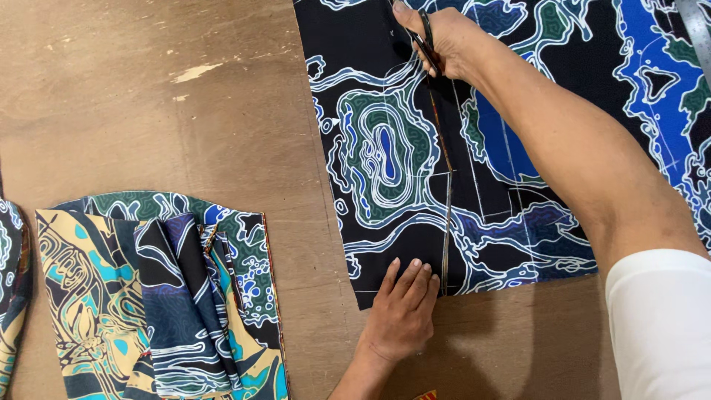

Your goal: The person lays out a patterned fabric on a wooden table, aligns it, and uses scissors to cut along marked lines. The person repeatedly adjusts the fabric and cuts multiple sections, then folds the cut pieces and sets them aside.

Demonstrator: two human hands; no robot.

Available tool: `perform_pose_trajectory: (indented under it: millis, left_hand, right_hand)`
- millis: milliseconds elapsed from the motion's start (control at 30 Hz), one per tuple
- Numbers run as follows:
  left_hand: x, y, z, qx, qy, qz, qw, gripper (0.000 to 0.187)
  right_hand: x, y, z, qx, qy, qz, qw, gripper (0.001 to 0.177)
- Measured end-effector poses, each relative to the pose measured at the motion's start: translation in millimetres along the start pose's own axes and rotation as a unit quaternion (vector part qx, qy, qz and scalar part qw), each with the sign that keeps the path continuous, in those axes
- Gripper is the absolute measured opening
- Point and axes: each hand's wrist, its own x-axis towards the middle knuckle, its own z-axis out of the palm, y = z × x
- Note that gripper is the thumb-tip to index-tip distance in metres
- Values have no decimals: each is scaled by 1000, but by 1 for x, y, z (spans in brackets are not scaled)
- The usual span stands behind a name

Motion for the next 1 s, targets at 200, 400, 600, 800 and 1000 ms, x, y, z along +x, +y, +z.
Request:
perform_pose_trajectory:
  millis: [200,400,600,800,1000]
  left_hand:
    - [-3,-1,4,-15,-3,-7,1000,33]
    - [0,0,0,-14,-6,-12,1000,36]
    - [0,-4,-9,-19,-45,7,999,46]
    - [2,-5,0,43,24,35,998,37]
    - [4,-3,-5,31,40,54,997,29]
  right_hand:
    - [5,6,-2,3,-19,-42,999,56]
    - [26,7,0,23,-30,-32,999,50]
    - [60,38,-5,7,-74,-58,996,42]
    - [-14,58,-49,-141,-80,14,987,49]
    - [-214,68,-130,-352,-147,-126,916,50]
